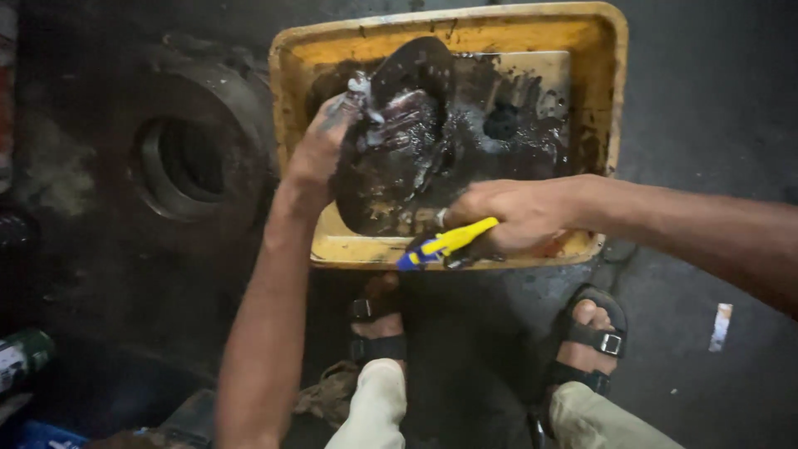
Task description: Cleaning metal clutch plates with fluid in a basin.
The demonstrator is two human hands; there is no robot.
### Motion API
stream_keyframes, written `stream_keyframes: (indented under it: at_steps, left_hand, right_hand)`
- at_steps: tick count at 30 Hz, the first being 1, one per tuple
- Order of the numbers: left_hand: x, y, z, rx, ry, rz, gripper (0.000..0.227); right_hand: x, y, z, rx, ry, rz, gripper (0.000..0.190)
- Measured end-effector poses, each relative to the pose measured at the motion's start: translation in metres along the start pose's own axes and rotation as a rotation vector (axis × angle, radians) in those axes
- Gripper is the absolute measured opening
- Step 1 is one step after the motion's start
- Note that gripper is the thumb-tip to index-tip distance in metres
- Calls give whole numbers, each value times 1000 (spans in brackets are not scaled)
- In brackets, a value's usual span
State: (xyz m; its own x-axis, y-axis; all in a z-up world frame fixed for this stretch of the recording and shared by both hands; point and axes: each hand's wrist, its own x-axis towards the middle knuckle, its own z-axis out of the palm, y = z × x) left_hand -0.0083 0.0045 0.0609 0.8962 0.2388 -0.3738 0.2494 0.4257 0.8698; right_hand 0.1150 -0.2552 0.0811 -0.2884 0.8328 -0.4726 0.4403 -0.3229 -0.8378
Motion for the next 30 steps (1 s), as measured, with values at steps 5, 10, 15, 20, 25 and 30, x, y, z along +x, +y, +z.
stream_keyframes:
  at_steps: [5,10,15,20,25,30]
  left_hand:
    - [13,-26,-30,995,-171,750,27]
    - [24,-32,-32,219,-72,32,33]
    - [15,-21,-23,-17,66,17,36]
    - [11,-25,-18,-6,-70,148,39]
    - [16,-29,-27,468,-47,410,36]
    - [13,-17,-14,5,-64,60,38]
  right_hand:
    - [8,-12,-15,248,270,-14,26]
    - [3,8,-20,233,458,167,20]
    - [4,16,-20,31,748,156,24]
    - [3,29,-7,-148,624,49,22]
    - [-4,17,-15,77,635,-33,25]
    - [-6,30,-10,49,600,125,28]
